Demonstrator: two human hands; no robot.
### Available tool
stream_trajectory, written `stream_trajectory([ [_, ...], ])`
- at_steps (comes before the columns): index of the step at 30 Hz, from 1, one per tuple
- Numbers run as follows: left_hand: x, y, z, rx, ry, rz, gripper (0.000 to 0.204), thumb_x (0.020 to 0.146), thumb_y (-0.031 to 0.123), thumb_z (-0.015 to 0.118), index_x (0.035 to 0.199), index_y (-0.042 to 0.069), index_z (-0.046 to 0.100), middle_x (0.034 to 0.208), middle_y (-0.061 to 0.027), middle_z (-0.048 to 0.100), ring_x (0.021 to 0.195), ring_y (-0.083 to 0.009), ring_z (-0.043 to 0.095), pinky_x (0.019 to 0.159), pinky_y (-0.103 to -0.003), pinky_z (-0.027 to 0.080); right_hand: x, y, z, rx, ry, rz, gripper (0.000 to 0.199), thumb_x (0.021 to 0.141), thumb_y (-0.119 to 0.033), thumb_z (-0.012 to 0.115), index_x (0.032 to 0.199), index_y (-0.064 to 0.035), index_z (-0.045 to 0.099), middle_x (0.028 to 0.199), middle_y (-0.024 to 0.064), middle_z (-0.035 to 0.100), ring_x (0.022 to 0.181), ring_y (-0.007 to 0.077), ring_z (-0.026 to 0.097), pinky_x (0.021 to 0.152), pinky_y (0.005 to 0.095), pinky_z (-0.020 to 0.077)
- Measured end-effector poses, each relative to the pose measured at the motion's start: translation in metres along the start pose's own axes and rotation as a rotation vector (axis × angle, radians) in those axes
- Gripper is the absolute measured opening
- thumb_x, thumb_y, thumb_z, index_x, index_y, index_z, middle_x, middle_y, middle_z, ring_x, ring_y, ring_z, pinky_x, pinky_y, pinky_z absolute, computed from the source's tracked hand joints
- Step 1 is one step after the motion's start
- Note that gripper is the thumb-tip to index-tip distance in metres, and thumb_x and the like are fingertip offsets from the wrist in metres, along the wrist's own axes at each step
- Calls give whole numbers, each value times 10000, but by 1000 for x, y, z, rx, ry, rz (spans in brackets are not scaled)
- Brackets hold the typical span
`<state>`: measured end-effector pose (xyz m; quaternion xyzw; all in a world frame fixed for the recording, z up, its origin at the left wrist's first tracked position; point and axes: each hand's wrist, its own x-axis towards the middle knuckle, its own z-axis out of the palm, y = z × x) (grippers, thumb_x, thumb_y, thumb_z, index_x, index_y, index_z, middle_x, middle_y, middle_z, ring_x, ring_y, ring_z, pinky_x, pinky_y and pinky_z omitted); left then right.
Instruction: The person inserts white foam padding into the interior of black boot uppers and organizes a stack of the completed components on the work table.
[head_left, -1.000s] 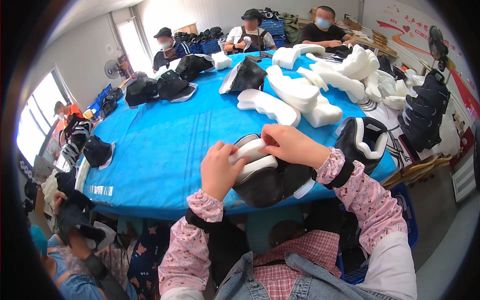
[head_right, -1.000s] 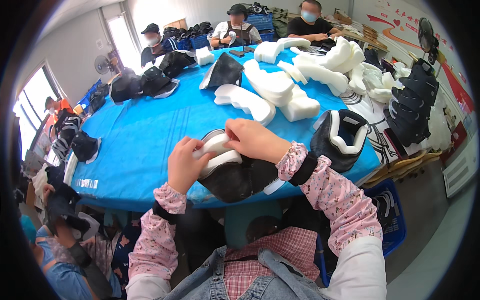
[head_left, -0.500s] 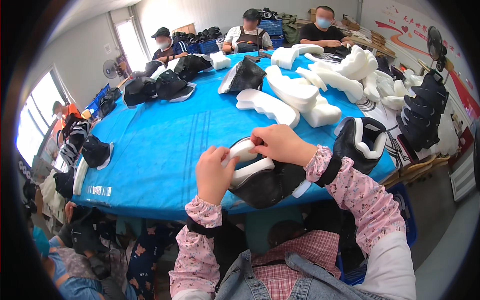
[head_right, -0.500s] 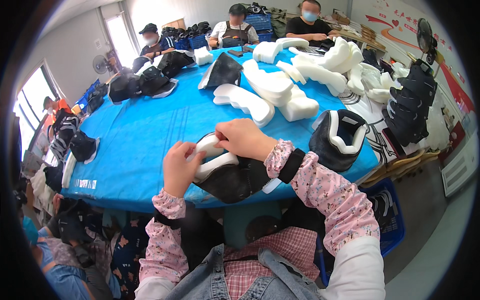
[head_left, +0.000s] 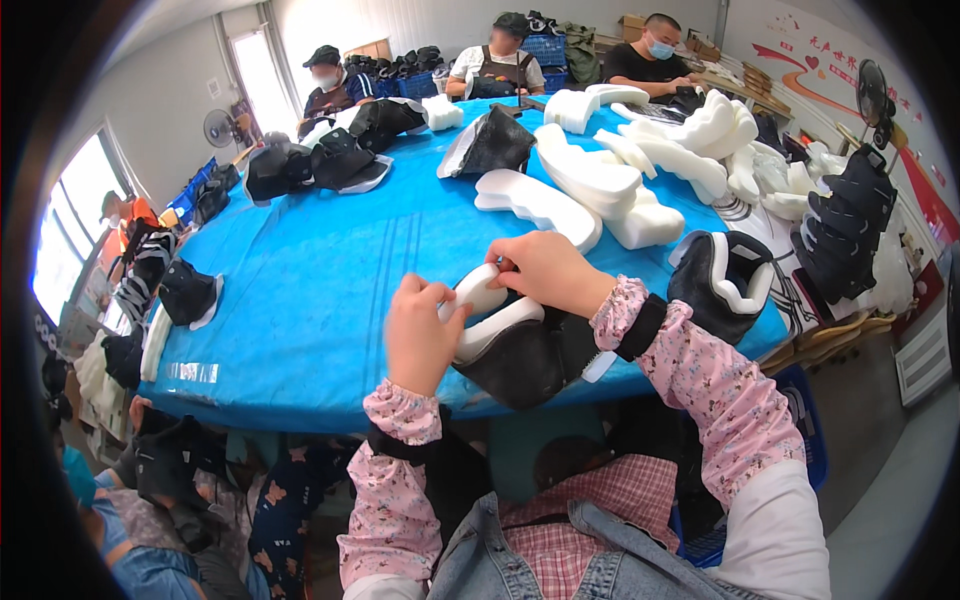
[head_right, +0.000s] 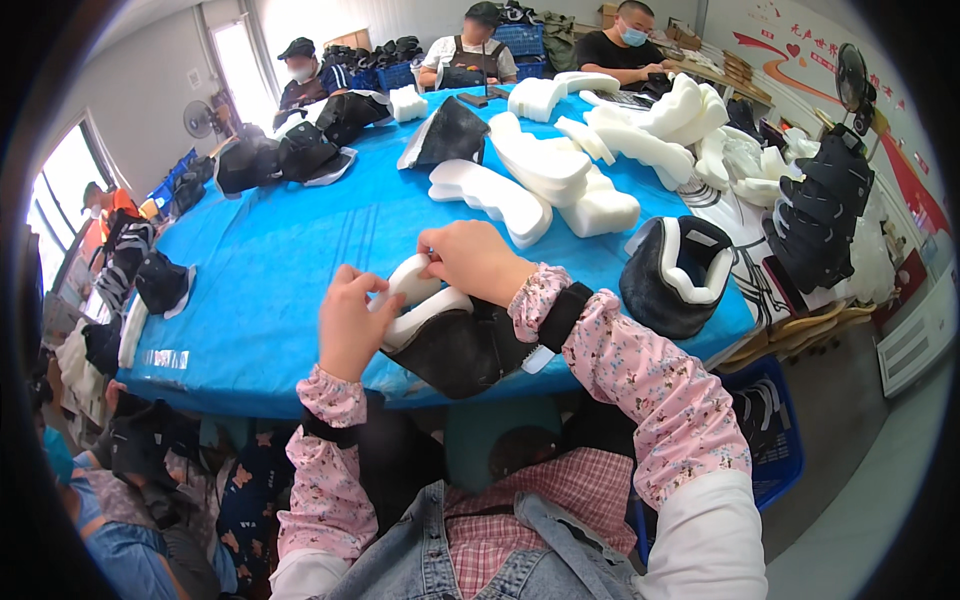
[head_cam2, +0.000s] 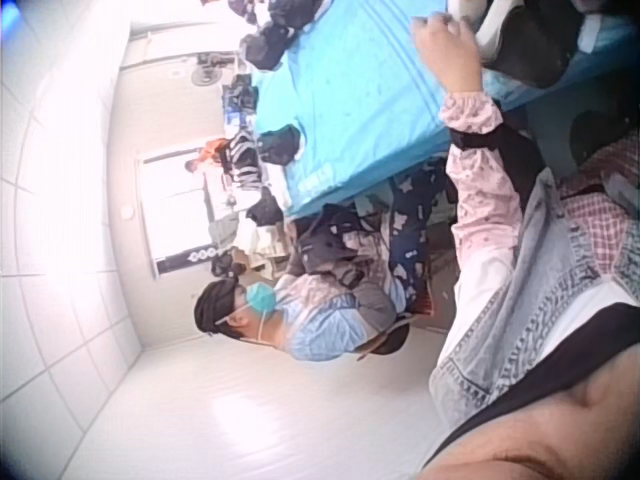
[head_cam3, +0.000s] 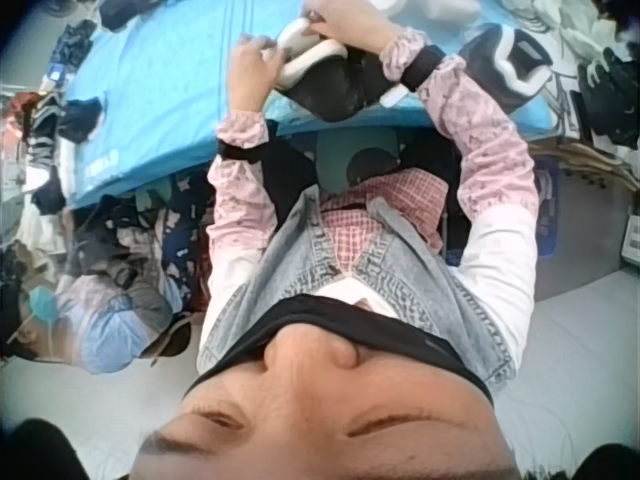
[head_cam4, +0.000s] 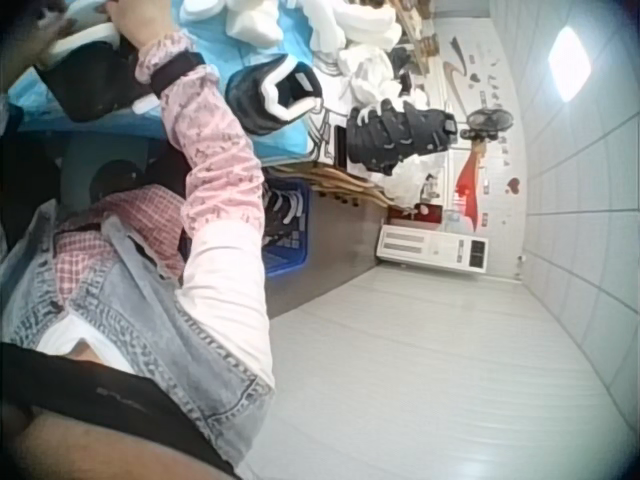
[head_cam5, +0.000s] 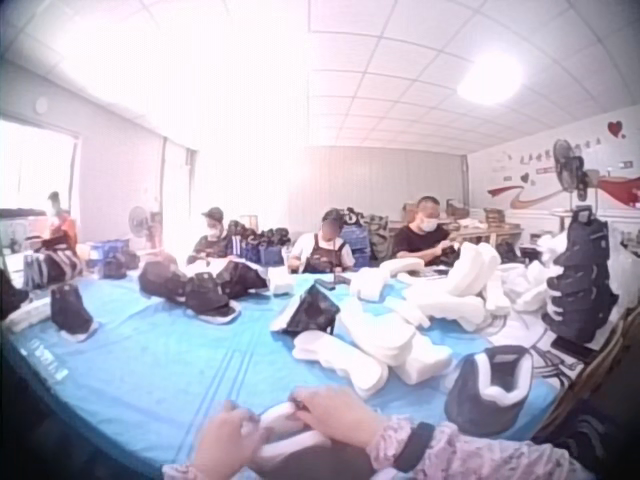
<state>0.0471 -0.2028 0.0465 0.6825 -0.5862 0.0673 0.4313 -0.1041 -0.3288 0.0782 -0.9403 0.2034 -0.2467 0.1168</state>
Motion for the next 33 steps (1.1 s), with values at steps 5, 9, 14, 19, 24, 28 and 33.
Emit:
stream_trajectory([
  [5, 20, 4, -9, 365, -233, 3, 239, 660, 237, 745, 786, 57, 652, 758, -111, 577, 703, -283, 578, 630, -403, 446, 0, -1, 1, -64, 59, -30, 145, 746, -176, 682, 840, -92, 610, 722, 65, 624, 664, 258, 609, 613, 352, 476],
  [9, 30, -10, -1, 456, -241, 66, 244, 646, 261, 749, 754, 68, 644, 759, -100, 588, 722, -288, 583, 633, -402, 451, 0, 3, 3, -53, 112, -137, 116, 752, -179, 662, 805, -92, 605, 739, 64, 597, 656, 270, 587, 609, 358, 470],
  [14, 38, -7, 9, 319, -274, 248, 228, 666, 262, 724, 710, 66, 616, 743, -93, 605, 699, -302, 590, 619, -414, 451, 0, 5, 2, -47, 86, -128, 88, 744, -180, 643, 734, -96, 617, 720, 94, 614, 702, 291, 602, 620, 386, 472],
  [19, 41, 3, 1, 392, -247, 285, 201, 694, 255, 701, 714, 71, 623, 743, -103, 612, 699, -321, 590, 588, -425, 438, 2, -7, -16, -105, 46, -132, 94, 731, -178, 657, 727, -87, 635, 702, 89, 620, 674, 278, 607, 609, 381, 467],
  [24, 70, 8, -9, 441, -390, 341, 211, 700, 266, 696, 839, 109, 667, 876, -105, 636, 816, -316, 582, 667, -389, 458, 12, 1, -16, -146, 106, -54, 113, 718, -204, 674, 721, -92, 656, 696, 116, 620, 703, 295, 610, 633, 392, 472],
  [28, 43, 15, 4, 401, -209, 544, 356, 766, 131, 626, 1115, 80, 580, 1115, -115, 571, 974, -311, 551, 786, -366, 465, 9, 19, 10, -280, 123, -53, 153, 747, -172, 646, 777, -31, 594, 773, 159, 600, 764, 333, 603, 670, 426, 476],
  [33, 36, 1, -23, -23, -566, 447, 324, 820, 25, 538, 1143, 49, 535, 997, -152, 607, 899, -327, 590, 770, -377, 478, 19, -1, -3, 533, -16, 452, 432, 856, -181, 568, 1208, 37, 446, 1079, 180, 559, 1011, 282, 548, 849, 332, 437],
])
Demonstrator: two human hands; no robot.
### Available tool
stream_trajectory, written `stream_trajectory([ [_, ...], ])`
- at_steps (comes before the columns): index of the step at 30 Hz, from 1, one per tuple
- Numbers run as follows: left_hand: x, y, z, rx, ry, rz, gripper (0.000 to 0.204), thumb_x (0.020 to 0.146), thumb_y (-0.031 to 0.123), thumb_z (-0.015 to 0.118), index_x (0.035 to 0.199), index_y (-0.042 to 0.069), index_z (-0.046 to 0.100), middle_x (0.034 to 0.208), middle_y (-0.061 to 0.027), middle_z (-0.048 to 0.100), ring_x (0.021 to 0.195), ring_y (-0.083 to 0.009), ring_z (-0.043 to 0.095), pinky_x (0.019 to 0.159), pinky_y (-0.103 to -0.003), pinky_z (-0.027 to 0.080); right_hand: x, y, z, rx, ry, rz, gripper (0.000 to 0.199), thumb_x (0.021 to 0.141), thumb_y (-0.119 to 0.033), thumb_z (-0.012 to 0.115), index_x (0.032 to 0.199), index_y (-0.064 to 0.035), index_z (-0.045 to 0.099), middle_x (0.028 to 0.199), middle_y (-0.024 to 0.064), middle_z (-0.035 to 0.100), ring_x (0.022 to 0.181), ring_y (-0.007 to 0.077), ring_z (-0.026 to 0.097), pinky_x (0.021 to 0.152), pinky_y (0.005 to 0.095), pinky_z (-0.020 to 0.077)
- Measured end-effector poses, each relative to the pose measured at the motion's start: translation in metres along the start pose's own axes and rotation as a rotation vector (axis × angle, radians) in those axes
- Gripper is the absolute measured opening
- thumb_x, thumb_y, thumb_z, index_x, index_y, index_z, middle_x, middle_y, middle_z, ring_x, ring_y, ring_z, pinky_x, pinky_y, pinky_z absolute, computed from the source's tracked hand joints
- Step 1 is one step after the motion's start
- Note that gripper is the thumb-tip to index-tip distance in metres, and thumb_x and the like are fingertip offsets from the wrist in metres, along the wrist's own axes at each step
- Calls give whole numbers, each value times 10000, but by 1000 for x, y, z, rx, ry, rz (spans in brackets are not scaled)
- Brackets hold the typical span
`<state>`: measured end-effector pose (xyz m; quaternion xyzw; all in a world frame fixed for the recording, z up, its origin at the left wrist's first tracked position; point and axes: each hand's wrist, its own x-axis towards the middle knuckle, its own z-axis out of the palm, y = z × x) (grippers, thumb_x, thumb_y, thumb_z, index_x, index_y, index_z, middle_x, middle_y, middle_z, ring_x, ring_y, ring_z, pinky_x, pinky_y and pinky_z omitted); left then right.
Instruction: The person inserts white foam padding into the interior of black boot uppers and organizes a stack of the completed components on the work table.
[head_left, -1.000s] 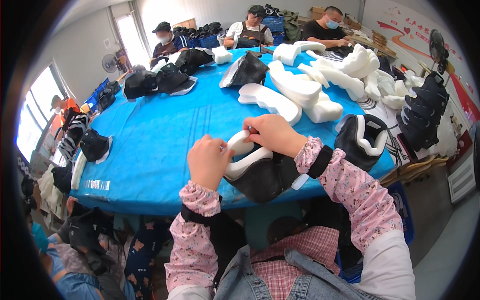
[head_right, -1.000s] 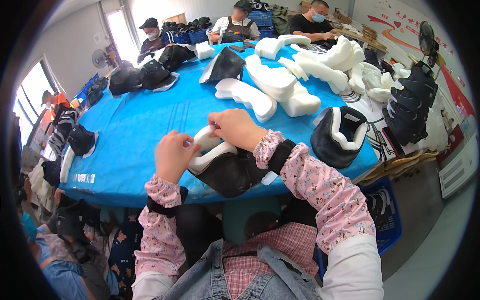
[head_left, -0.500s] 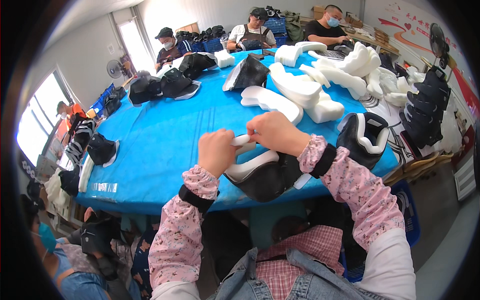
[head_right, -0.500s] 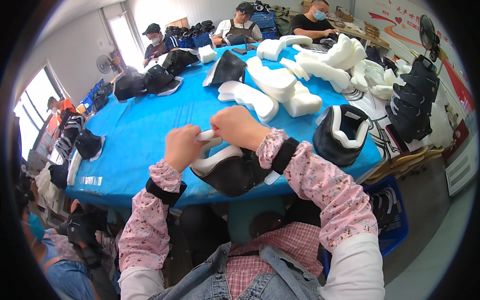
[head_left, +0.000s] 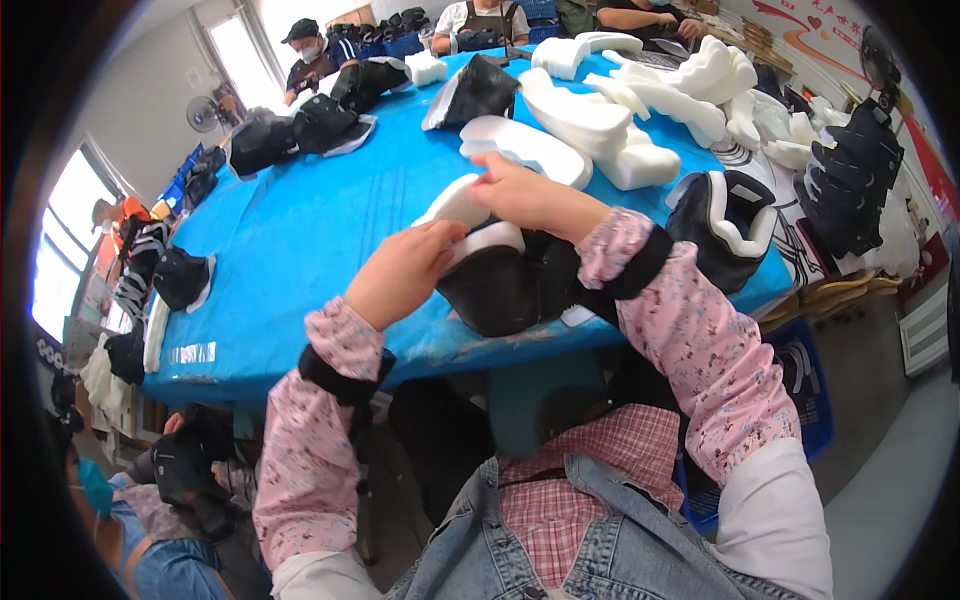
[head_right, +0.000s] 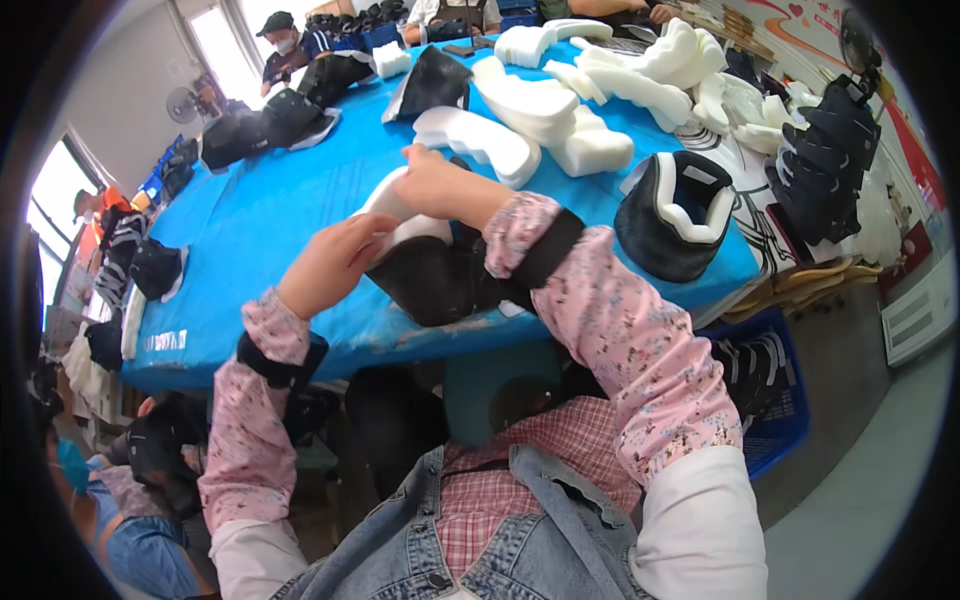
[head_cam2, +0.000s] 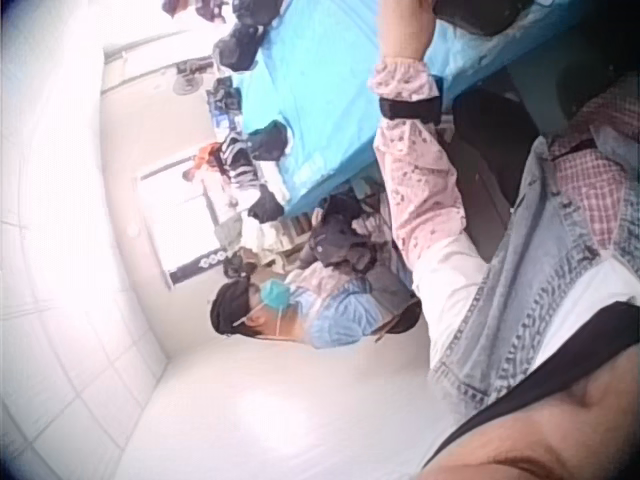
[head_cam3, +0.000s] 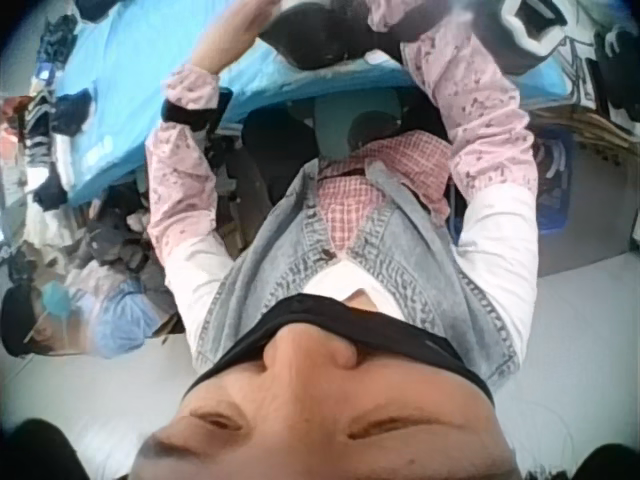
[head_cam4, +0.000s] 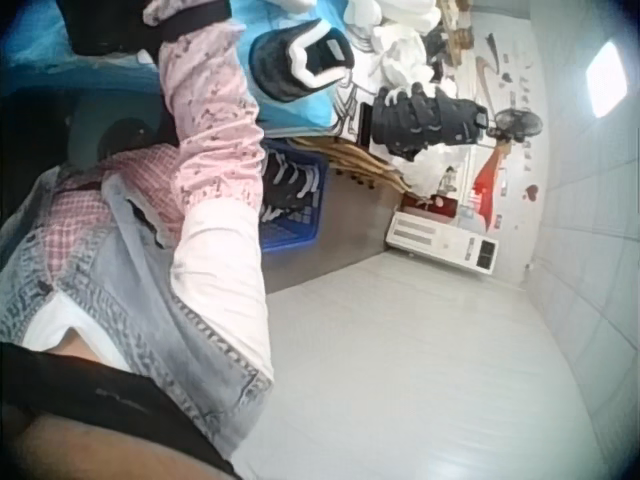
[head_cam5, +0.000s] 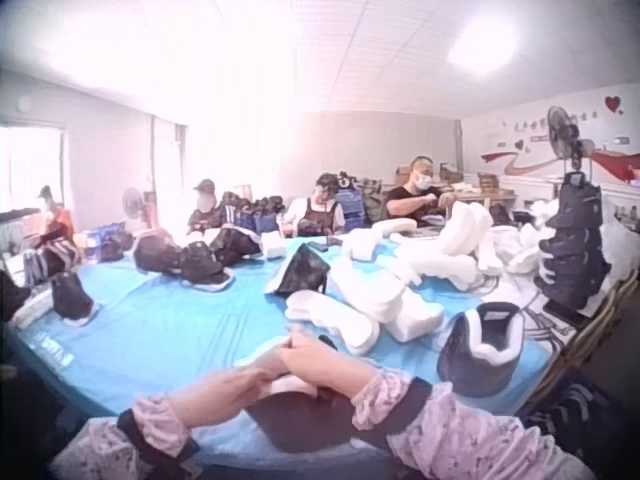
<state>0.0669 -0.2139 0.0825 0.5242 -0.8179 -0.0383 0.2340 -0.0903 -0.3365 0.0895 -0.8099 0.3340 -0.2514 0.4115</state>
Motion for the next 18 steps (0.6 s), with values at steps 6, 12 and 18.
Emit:
stream_trajectory([
  [6, 9, -10, -16, -41, -189, -97, 232, 797, 106, 612, 1023, 58, 621, 901, -136, 645, 829, -301, 623, 729, -365, 487, -44, 24, -11, 277, -108, -33, 385, 874, -110, 538, 1217, 35, 440, 1143, 128, 534, 1101, 183, 504, 935, 291, 406],
  [12, 6, -18, 0, 108, 10, -173, 179, 783, 197, 629, 921, 89, 666, 787, -116, 649, 729, -291, 627, 651, -370, 482, -46, 34, -2, 14, -50, -55, 319, 850, -181, 579, 1093, 23, 544, 1025, 164, 594, 941, 227, 581, 797, 305, 457],
  [18, -3, -24, -1, 159, -29, -120, 156, 771, 200, 646, 878, 89, 667, 779, -103, 637, 712, -282, 610, 635, -370, 469, -51, 30, 4, -86, 65, -192, 190, 861, -147, 579, 1005, -22, 591, 669, 122, 609, 637, 235, 594, 602, 339, 451],
])
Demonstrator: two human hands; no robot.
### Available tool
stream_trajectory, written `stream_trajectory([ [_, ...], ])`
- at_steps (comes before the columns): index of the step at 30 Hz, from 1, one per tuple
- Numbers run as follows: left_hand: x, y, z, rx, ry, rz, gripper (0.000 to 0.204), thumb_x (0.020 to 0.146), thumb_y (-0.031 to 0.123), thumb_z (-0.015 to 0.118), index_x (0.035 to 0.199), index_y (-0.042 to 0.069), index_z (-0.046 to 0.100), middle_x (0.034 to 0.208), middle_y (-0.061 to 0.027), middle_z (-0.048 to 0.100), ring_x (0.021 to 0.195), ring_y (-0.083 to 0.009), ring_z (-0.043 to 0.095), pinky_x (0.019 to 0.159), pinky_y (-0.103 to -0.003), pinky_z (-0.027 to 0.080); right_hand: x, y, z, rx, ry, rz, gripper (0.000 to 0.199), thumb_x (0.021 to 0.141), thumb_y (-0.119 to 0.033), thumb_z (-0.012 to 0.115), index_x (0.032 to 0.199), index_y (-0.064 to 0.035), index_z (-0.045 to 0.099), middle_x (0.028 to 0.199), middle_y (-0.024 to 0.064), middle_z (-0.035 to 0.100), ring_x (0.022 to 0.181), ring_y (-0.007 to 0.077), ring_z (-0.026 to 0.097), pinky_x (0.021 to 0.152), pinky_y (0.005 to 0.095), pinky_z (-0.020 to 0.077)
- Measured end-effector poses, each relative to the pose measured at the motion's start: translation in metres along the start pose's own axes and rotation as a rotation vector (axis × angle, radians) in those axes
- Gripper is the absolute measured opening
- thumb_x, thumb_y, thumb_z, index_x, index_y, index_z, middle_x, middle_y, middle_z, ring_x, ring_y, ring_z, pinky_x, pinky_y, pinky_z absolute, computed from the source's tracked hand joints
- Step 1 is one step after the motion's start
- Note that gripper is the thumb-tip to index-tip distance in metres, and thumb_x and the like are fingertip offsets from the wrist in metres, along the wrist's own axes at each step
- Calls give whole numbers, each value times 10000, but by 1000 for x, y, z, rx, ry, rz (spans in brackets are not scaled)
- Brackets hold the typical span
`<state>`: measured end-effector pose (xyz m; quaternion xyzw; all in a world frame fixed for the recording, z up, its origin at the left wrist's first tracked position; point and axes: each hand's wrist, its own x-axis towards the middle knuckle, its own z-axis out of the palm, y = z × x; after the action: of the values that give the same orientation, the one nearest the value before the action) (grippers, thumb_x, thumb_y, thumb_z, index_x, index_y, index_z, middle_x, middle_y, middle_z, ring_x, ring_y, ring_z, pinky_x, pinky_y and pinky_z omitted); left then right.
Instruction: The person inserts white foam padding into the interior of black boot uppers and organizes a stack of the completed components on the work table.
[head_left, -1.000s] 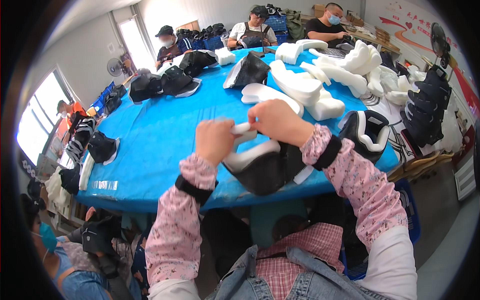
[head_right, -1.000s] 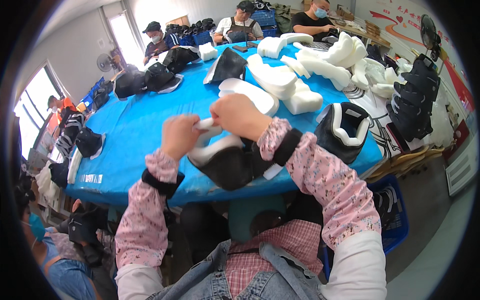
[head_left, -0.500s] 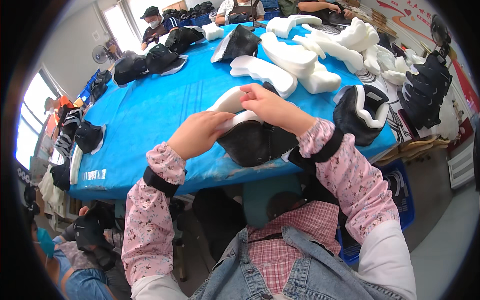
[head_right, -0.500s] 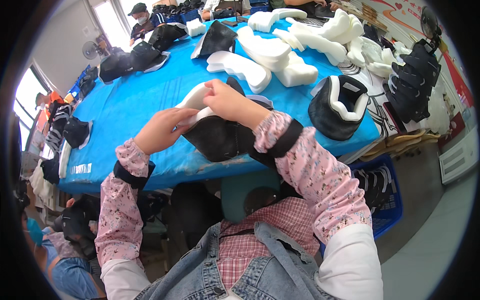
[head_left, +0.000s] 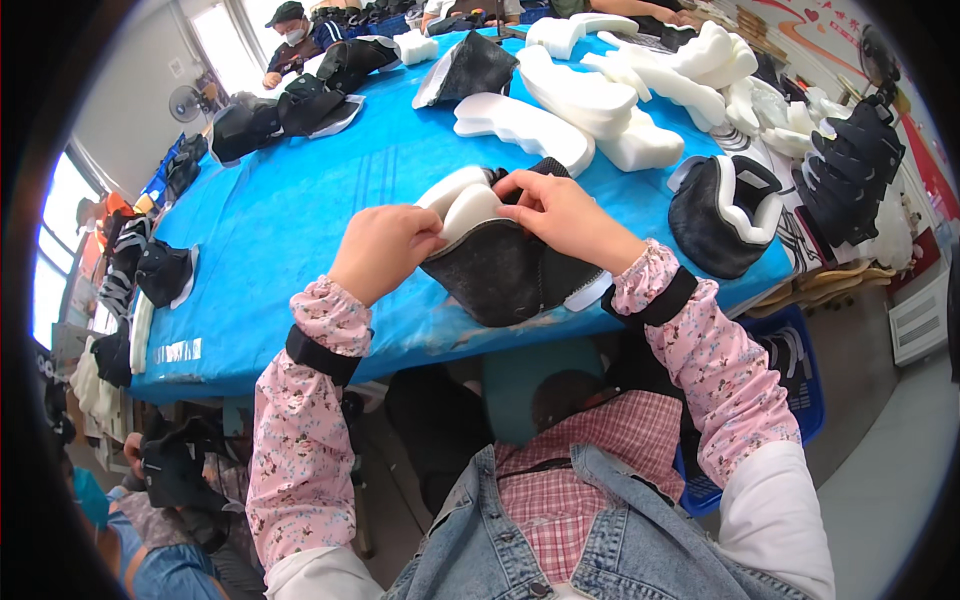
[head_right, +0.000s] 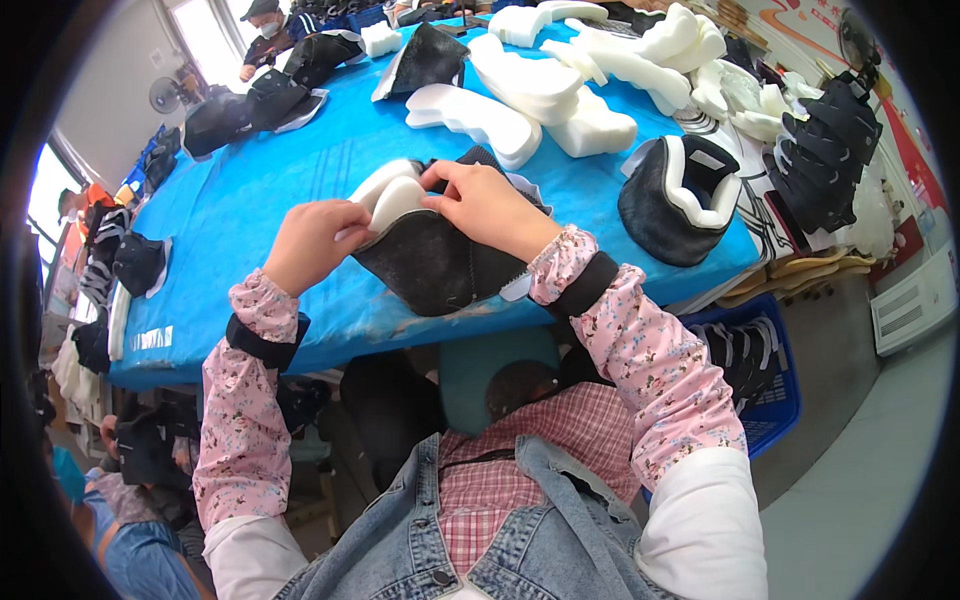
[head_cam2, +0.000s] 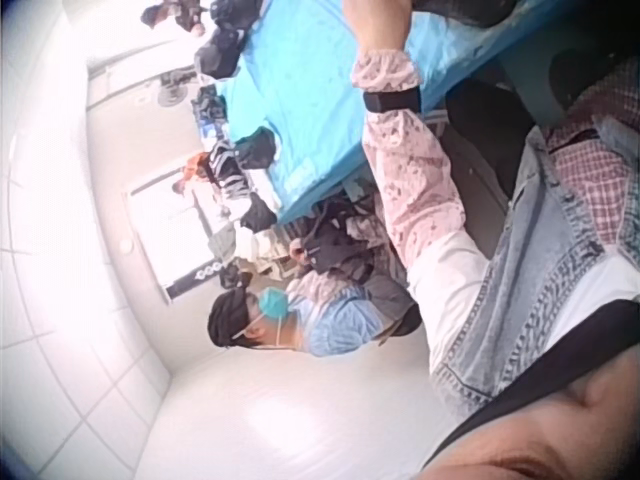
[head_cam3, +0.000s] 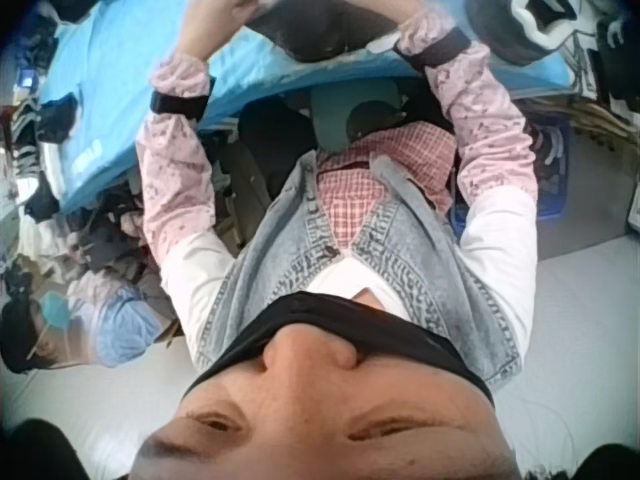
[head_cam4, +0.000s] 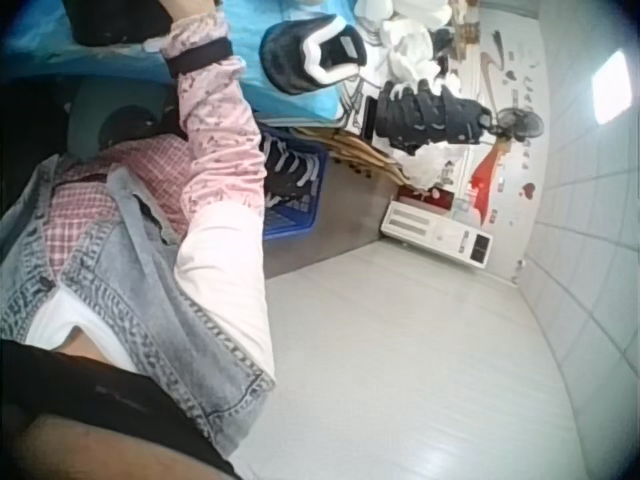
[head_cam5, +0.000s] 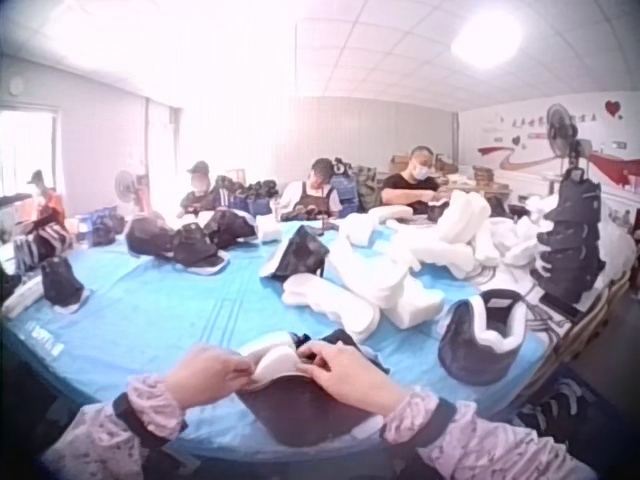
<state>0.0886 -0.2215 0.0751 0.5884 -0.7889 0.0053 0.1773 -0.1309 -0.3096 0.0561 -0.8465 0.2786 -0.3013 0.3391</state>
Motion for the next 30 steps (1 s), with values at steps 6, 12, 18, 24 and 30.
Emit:
stream_trajectory([
  [6, -4, -1, -6, -166, -78, 10, 106, 752, 134, 672, 832, 64, 667, 821, -90, 638, 733, -248, 608, 668, -333, 472, -6, 5, 2, -48, -7, -115, 122, 822, -91, 589, 915, -11, 586, 701, 136, 620, 657, 258, 609, 616, 336, 459],
  [12, -6, -4, -4, -168, -65, 53, 122, 753, 173, 663, 815, 70, 680, 818, -70, 648, 743, -268, 615, 671, -349, 481, -7, 8, -2, -115, -80, -237, 74, 803, -58, 575, 843, 2, 588, 758, 145, 625, 707, 246, 609, 657, 325, 467],
  [18, -8, -1, -5, -164, -61, 54, 117, 767, 165, 650, 820, 65, 679, 840, -67, 646, 752, -267, 611, 683, -351, 480, -12, 7, -4, -75, -85, -246, 119, 825, -63, 561, 898, -3, 633, 813, 139, 643, 756, 241, 617, 722, 296, 480],
  [24, -9, 0, -6, -171, -75, 58, 125, 778, 170, 647, 838, 63, 673, 854, -70, 640, 770, -278, 604, 700, -363, 475, -15, 10, -8, -22, -110, -267, 142, 835, -69, 563, 934, 7, 633, 856, 126, 653, 775, 231, 620, 740, 295, 482],
  [30, -11, -14, -6, -314, -157, 121, 141, 837, 143, 588, 950, 63, 611, 939, -88, 615, 879, -279, 582, 774, -343, 458, -24, 6, -2, 109, -93, -230, 163, 841, -88, 603, 976, -1, 622, 878, 107, 647, 793, 204, 623, 720, 294, 487],
])
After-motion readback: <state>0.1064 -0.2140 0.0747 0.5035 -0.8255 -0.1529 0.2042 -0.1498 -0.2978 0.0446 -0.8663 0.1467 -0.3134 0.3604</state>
